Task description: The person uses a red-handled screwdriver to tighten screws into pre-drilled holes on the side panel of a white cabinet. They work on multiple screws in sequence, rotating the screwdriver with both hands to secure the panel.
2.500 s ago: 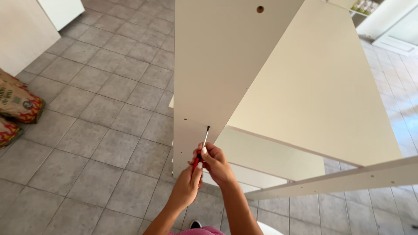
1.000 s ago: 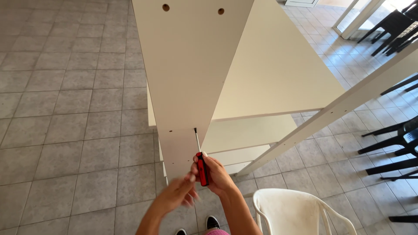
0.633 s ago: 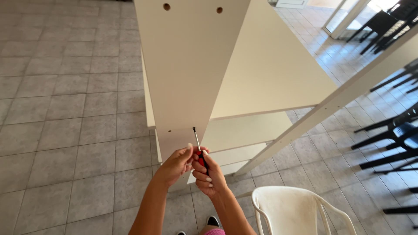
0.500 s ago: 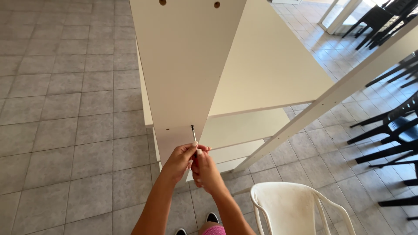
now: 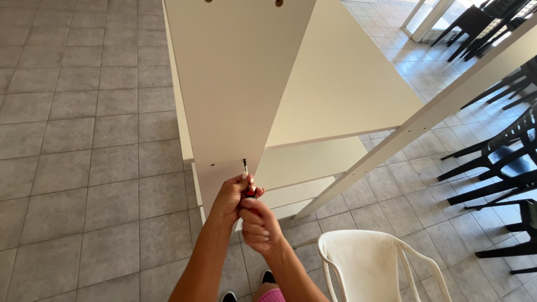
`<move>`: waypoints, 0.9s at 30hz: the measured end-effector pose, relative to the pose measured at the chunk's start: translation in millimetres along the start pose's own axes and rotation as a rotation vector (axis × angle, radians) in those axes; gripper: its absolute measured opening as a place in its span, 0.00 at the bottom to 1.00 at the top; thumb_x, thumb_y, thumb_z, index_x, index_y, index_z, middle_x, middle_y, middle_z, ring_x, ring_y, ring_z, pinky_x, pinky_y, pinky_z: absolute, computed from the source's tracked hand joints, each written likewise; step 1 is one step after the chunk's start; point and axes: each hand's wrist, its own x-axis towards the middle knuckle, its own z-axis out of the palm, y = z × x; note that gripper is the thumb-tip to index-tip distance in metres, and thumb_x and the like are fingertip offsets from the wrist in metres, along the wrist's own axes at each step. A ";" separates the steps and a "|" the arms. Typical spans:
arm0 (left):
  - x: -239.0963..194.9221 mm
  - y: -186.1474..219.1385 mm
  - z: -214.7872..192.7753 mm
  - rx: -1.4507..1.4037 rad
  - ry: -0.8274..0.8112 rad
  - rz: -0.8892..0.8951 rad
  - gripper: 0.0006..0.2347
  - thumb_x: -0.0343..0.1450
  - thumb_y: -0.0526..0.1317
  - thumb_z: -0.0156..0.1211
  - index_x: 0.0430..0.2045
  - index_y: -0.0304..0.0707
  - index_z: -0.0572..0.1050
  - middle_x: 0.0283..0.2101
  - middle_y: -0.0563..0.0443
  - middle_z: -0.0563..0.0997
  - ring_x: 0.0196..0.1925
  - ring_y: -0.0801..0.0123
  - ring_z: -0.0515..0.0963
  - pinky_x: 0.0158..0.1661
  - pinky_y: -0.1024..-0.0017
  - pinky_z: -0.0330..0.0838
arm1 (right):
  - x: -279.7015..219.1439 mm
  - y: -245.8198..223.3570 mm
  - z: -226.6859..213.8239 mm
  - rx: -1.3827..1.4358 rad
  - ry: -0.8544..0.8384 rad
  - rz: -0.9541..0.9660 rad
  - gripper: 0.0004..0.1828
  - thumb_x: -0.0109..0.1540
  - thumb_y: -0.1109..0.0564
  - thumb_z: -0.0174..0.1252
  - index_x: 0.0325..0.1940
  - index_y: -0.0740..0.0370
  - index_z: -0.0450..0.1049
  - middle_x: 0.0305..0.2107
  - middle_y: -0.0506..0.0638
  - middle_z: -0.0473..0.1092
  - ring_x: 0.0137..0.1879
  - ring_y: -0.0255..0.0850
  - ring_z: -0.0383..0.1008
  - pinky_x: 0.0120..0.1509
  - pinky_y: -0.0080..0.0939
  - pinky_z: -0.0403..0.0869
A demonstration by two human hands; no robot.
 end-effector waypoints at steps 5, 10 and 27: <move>-7.9 0.5 6.6 0.144 0.043 0.021 0.14 0.80 0.39 0.48 0.21 0.38 0.73 0.23 0.50 0.75 0.27 0.67 0.75 0.37 0.68 0.67 | 6.7 21.1 30.8 -1.525 1.006 -0.383 0.04 0.68 0.59 0.43 0.46 0.54 0.56 0.21 0.50 0.60 0.21 0.46 0.57 0.20 0.46 0.54; 7.3 -7.9 -4.3 0.063 0.013 -0.017 0.12 0.77 0.30 0.45 0.22 0.41 0.71 0.24 0.51 0.74 0.25 0.72 0.73 0.12 0.81 0.50 | 0.3 21.9 47.2 -2.107 1.035 -0.497 0.19 0.66 0.56 0.42 0.61 0.62 0.58 0.35 0.63 0.78 0.34 0.73 0.72 0.33 0.64 0.63; -2.7 6.3 12.2 -0.064 -0.016 -0.029 0.12 0.76 0.30 0.46 0.20 0.37 0.70 0.19 0.50 0.70 0.23 0.64 0.75 0.55 0.55 0.77 | 7.3 23.4 53.7 -2.089 1.126 -0.310 0.18 0.71 0.50 0.38 0.62 0.61 0.58 0.27 0.63 0.76 0.30 0.66 0.75 0.33 0.64 0.69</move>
